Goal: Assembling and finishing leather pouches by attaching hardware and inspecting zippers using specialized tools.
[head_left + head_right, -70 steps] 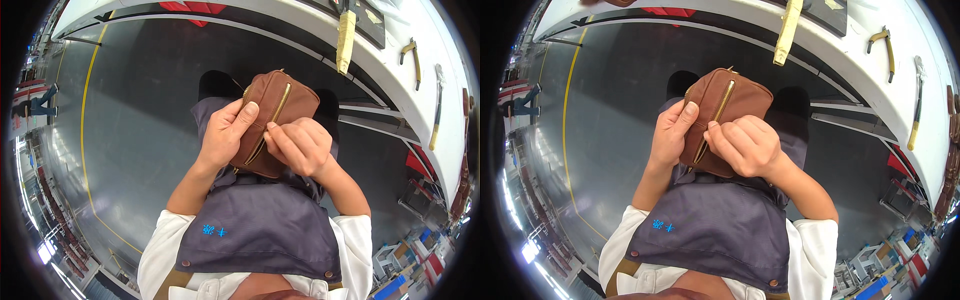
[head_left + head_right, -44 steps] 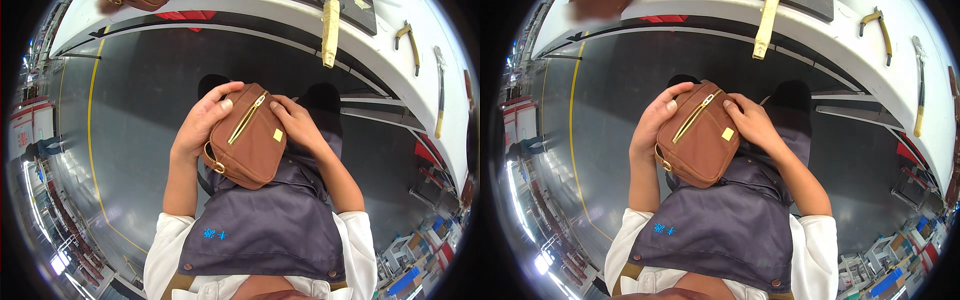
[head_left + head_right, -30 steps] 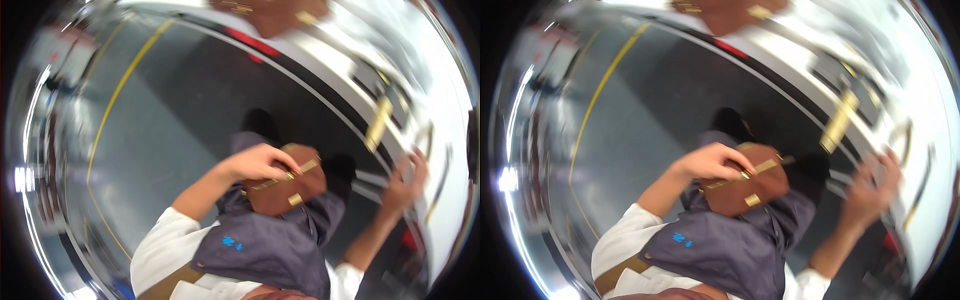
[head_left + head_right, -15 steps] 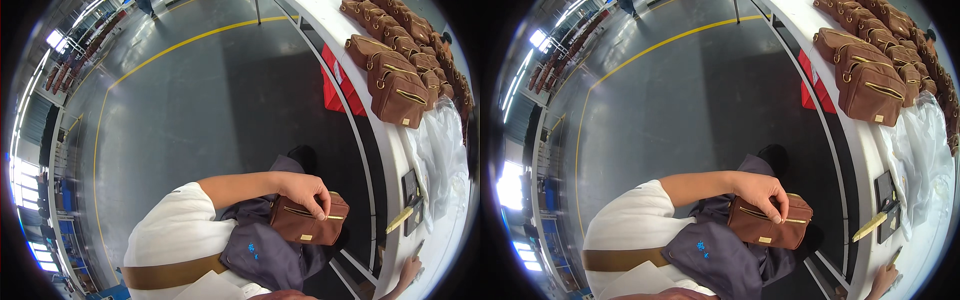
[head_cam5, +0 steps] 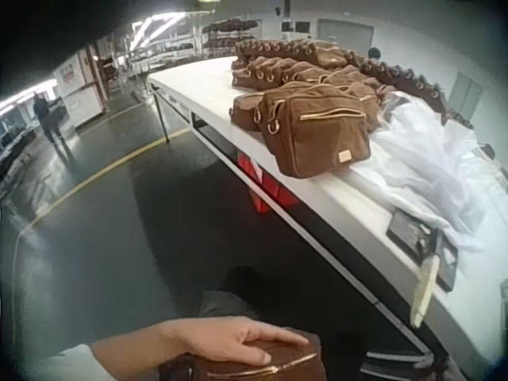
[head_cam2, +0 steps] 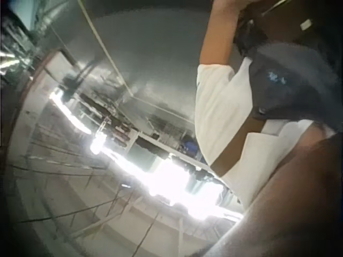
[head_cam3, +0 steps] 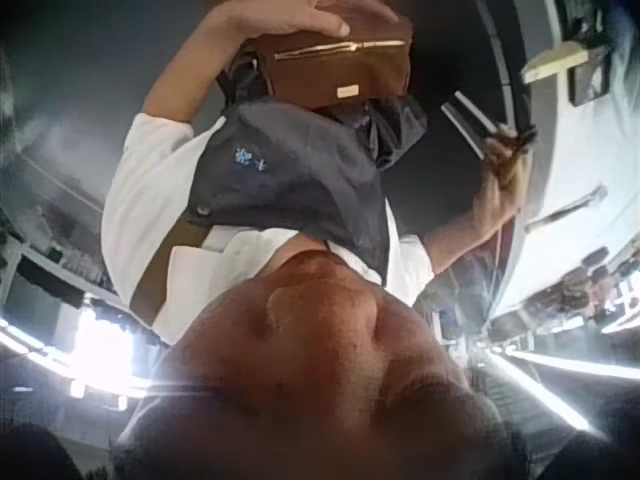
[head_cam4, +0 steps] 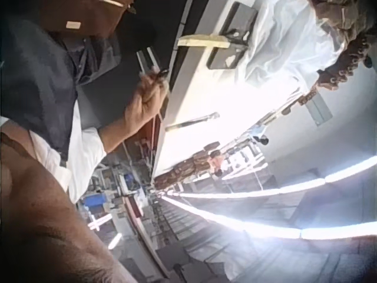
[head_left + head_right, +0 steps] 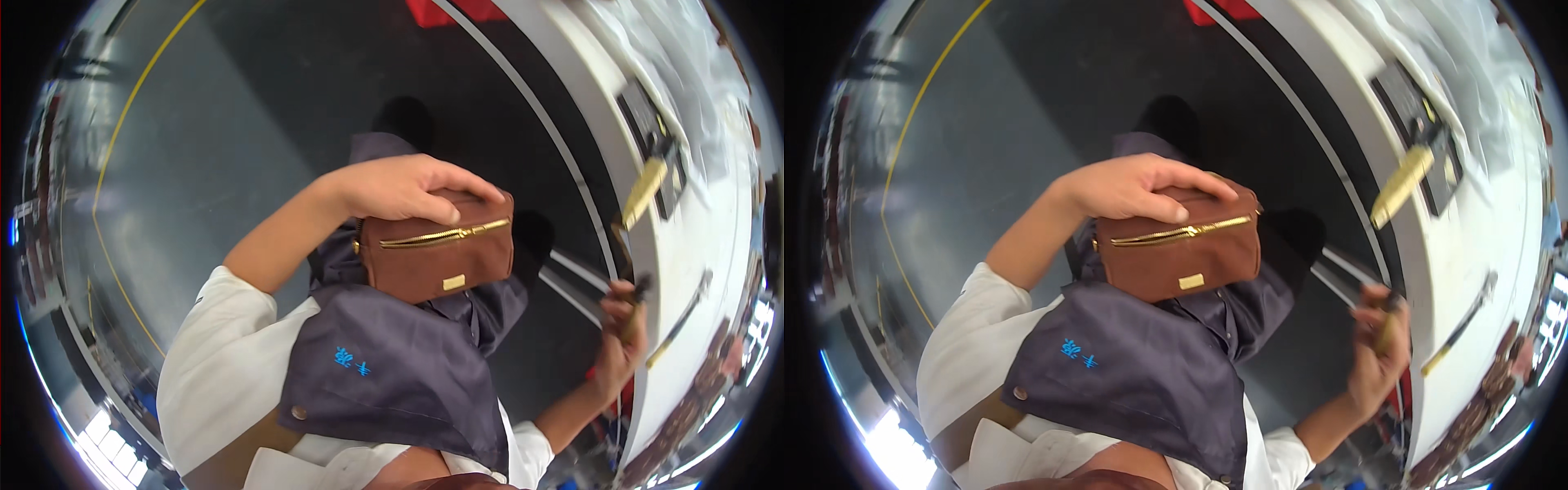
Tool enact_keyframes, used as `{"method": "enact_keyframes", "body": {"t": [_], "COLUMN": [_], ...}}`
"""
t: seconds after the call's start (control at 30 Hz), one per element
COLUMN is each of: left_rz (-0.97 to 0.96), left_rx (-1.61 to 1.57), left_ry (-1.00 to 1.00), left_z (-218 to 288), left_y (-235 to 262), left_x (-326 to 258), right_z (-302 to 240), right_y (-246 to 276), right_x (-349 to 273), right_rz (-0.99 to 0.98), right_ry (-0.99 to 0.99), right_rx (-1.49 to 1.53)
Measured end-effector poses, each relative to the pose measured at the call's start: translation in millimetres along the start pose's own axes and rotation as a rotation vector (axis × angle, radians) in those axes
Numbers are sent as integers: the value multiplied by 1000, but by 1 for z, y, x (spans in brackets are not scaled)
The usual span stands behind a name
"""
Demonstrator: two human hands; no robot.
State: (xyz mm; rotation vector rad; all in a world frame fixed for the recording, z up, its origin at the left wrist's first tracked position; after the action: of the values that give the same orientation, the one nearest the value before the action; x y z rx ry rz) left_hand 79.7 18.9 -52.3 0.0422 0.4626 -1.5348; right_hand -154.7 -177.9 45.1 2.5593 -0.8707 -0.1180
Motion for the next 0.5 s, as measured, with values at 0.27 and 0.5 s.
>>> {"method": "enact_keyframes", "body": {"t": [0.27, 0.5], "left_rz": [-19, 16], "left_rx": [-87, -175], "left_ry": [5, -35], "left_z": [0, 1], "left_y": [-10, -17], "left_x": [7, 2], "right_z": [-9, -5], "right_y": [-117, -158], "right_x": [10, 19], "right_rz": [-149, -109], "right_ry": [14, 31], "right_rx": [-27, -7]}}
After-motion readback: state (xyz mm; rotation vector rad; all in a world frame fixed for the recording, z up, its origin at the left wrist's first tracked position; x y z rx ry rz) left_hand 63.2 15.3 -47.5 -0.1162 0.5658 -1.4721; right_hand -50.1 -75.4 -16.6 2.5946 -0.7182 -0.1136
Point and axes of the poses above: each hand's wrist, its own x-axis towards the middle knuckle, its own y-axis out of the back of the hand, z = x × y, the point moved 9 cm from there along x, towards the middle knuckle, and after that the axes turned 3 degrees about y, right-handed, at the moved point
